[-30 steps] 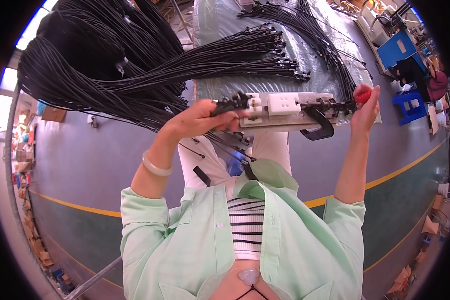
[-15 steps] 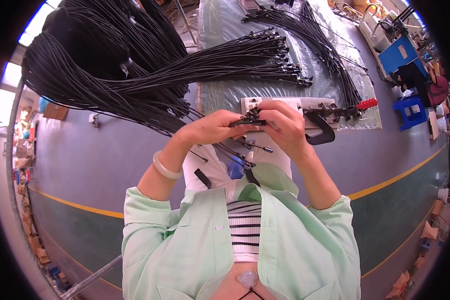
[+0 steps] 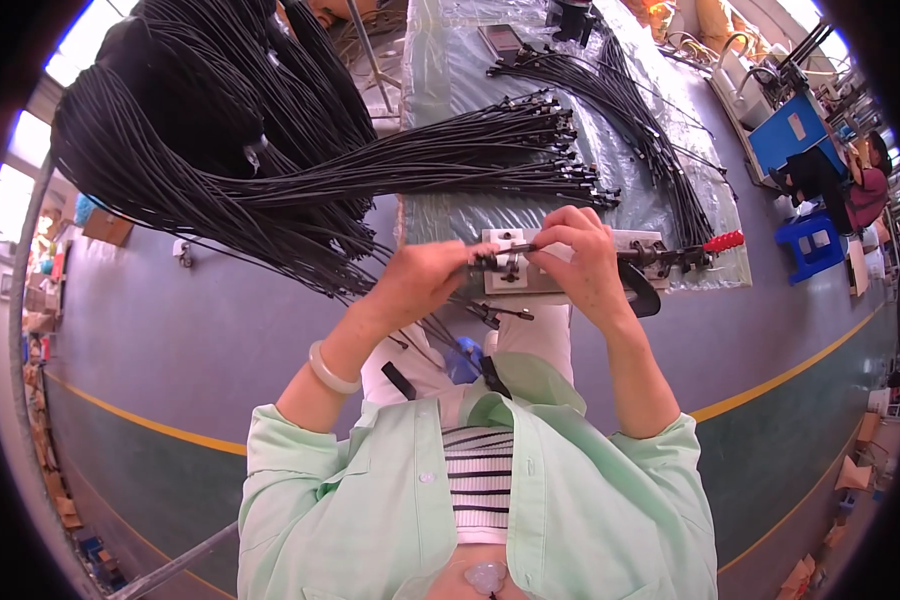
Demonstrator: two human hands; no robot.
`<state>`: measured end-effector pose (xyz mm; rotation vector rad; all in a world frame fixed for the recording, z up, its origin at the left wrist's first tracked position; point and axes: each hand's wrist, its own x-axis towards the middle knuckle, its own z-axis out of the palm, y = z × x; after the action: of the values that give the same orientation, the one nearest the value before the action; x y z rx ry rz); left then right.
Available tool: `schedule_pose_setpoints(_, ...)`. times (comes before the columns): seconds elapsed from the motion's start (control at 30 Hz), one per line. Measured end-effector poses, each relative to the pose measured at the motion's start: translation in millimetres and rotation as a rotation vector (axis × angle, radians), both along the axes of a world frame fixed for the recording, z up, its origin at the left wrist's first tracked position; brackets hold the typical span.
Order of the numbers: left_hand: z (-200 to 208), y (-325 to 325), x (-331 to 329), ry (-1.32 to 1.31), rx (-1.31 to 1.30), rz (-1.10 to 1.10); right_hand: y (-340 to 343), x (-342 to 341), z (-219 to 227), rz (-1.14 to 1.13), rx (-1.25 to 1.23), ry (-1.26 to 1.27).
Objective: Assembling electrical wire harnesses by feeding wire bundles into a processing machine on a factory workbench.
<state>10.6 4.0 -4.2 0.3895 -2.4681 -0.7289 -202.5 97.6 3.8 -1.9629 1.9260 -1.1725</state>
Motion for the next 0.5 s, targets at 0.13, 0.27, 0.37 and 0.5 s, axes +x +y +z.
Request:
schedule_pose_setpoints(0.13,-5.6,3.7,-4.8,-0.155,-0.138,0.015,3.3,3.7,-0.8,-0.061,0.045,0.174)
schedule_pose_setpoints(0.27,11.6,-11.1,-8.9,-0.453,-0.255,-0.079,6.4,-2.6,-4.5,-0.026,-0.038,0.132)
schedule_pose_setpoints(0.37,25.0,-16.6,-15.9,-0.533,-0.384,-0.115,8.9,-19.6,-2.5,-0.109,-0.161,0.068)
schedule_pose_setpoints(0.5,25.6,-16.7,-26.5,-0.541,-0.383,-0.168,23.5,-46.3,2.4,-0.206,-0.248,0.039)
